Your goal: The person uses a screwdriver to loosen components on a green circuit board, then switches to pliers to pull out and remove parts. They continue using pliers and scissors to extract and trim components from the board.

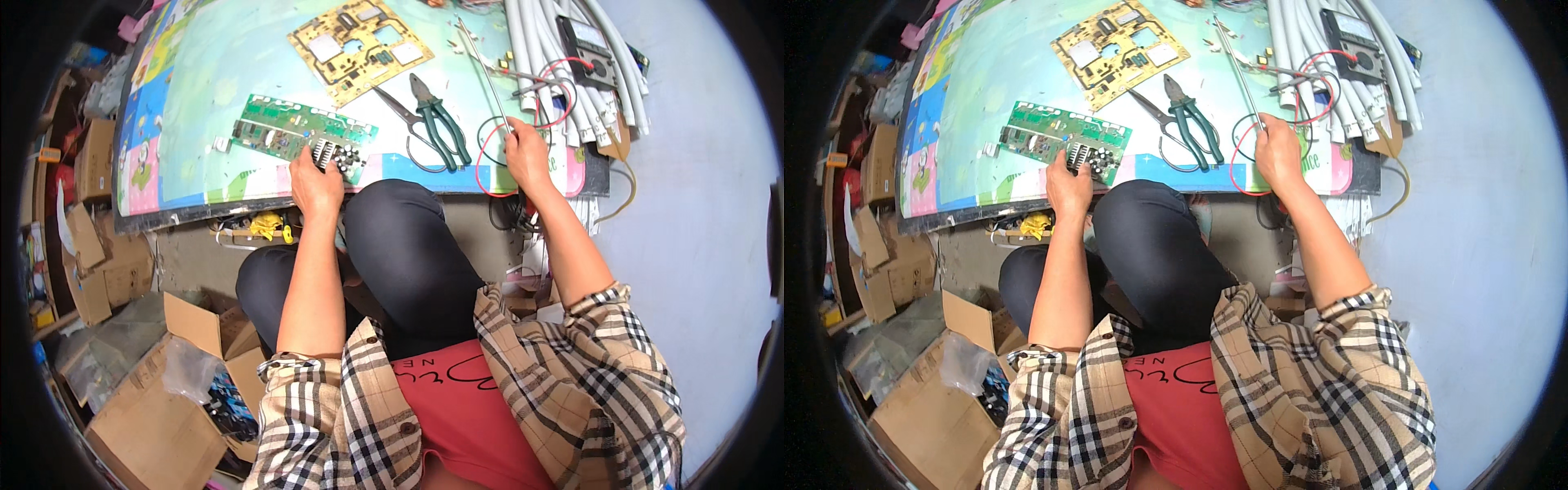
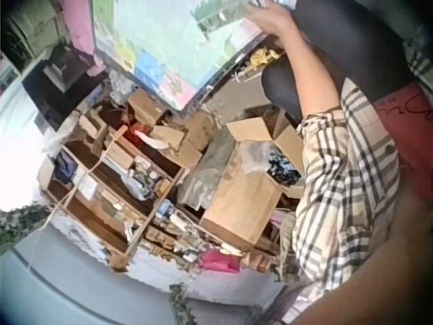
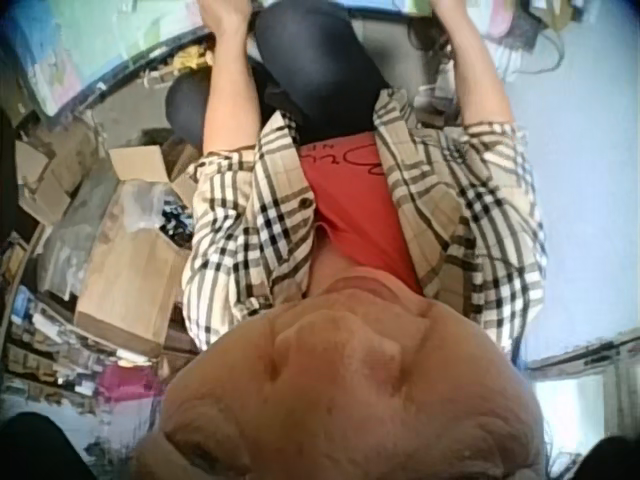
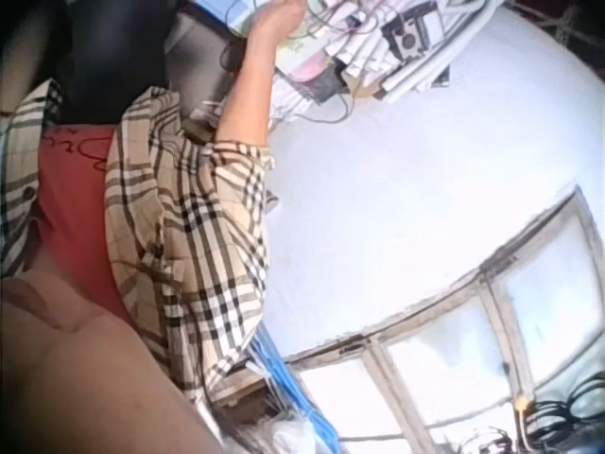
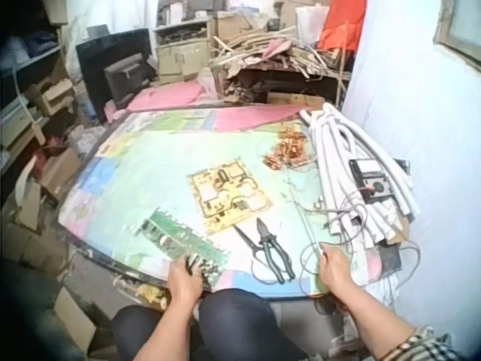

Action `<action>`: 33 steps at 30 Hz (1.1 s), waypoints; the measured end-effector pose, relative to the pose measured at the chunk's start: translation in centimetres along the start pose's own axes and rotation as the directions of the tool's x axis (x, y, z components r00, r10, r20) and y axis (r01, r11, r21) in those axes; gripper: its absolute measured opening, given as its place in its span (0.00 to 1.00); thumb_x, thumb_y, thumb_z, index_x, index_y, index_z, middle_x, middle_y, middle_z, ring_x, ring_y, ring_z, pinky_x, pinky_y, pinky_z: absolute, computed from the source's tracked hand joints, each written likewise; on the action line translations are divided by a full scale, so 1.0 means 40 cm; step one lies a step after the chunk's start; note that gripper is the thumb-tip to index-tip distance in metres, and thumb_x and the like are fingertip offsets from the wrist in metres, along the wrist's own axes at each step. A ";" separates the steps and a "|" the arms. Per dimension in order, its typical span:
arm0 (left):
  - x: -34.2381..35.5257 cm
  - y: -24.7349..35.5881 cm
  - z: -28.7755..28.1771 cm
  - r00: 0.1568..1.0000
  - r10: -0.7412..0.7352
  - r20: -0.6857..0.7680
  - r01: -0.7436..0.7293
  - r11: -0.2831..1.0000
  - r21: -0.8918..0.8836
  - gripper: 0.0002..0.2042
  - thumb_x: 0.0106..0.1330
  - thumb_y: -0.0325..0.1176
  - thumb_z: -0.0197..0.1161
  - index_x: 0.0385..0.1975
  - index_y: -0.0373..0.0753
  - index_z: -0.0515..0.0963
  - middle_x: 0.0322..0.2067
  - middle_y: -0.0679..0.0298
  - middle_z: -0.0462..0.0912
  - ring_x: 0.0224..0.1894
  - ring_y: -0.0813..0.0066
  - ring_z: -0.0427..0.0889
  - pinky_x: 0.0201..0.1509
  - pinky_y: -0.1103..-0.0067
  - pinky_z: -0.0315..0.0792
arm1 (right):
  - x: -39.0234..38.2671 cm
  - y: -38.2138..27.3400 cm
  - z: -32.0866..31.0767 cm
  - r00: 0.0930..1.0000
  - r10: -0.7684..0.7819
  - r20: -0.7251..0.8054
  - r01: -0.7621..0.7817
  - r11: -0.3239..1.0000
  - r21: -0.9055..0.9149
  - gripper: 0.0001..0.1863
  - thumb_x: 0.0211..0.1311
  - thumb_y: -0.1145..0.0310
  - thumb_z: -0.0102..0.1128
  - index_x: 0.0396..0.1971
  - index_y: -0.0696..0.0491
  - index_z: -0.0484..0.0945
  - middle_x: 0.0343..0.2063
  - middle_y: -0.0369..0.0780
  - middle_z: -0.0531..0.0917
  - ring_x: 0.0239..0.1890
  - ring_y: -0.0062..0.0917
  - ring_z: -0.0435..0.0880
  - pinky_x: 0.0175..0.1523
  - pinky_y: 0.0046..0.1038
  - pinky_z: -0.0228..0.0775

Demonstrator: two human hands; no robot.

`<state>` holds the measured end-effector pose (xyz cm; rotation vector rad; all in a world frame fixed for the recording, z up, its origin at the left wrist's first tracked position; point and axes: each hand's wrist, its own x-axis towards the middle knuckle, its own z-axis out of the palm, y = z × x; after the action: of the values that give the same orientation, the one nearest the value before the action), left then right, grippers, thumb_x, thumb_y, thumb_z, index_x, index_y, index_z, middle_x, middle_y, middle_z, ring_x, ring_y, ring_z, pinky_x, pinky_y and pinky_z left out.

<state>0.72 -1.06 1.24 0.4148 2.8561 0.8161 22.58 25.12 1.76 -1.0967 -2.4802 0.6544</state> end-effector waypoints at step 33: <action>-0.032 -0.078 0.047 0.998 0.040 0.055 -0.032 0.990 -0.140 0.44 0.50 0.34 0.72 0.66 0.35 0.51 0.68 0.48 0.50 0.71 0.57 0.48 0.73 0.68 0.43 | 0.176 -0.241 0.033 0.760 0.169 0.628 0.033 0.955 -0.296 0.16 0.53 0.59 0.64 0.31 0.59 0.82 0.23 0.46 0.80 0.25 0.36 0.82 0.37 0.35 0.73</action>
<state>1.64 -3.04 -1.92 0.4646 2.7252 0.9849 11.69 24.38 6.76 -1.2223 -3.2347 0.8197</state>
